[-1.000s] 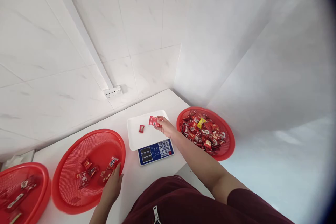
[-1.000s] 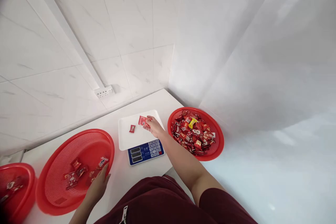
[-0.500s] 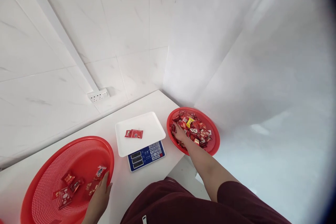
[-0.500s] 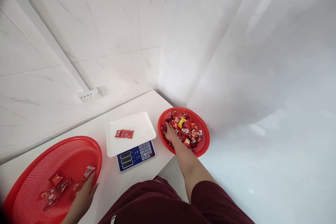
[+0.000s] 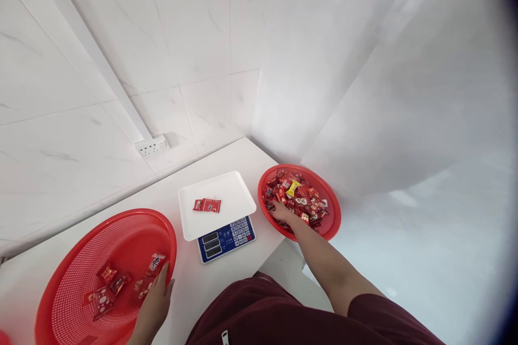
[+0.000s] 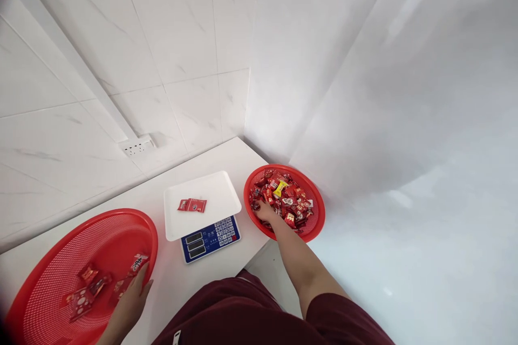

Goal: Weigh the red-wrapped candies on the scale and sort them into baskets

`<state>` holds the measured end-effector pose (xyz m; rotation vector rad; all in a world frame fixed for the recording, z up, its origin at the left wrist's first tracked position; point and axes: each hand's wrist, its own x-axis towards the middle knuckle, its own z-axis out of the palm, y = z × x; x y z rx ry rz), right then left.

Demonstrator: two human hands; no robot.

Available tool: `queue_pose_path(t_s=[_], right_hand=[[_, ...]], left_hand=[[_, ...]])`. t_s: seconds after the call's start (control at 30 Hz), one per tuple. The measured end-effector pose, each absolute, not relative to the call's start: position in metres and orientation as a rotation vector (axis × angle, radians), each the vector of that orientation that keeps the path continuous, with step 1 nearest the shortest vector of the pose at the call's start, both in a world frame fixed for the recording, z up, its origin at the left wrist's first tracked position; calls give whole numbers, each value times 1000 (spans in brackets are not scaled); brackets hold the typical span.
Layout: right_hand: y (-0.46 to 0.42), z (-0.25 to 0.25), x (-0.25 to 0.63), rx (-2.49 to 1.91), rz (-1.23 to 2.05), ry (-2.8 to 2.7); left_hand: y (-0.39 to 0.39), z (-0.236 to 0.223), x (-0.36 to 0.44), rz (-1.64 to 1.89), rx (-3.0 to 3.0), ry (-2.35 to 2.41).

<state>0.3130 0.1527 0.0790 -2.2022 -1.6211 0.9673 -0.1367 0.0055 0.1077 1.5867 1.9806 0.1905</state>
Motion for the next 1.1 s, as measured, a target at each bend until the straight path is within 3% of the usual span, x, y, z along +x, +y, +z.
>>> queue_pose_path(t_s=[0.4, 0.9, 1.1], right_hand=[[141, 87, 313, -1981, 1017, -1152], [117, 122, 351, -1183, 1310, -47], [114, 121, 348, -1008, 1347, 84]], left_hand=[[6, 111, -135, 193, 1598, 1988], [6, 104, -139, 265, 1616, 1964], [6, 111, -136, 225, 1602, 1961]])
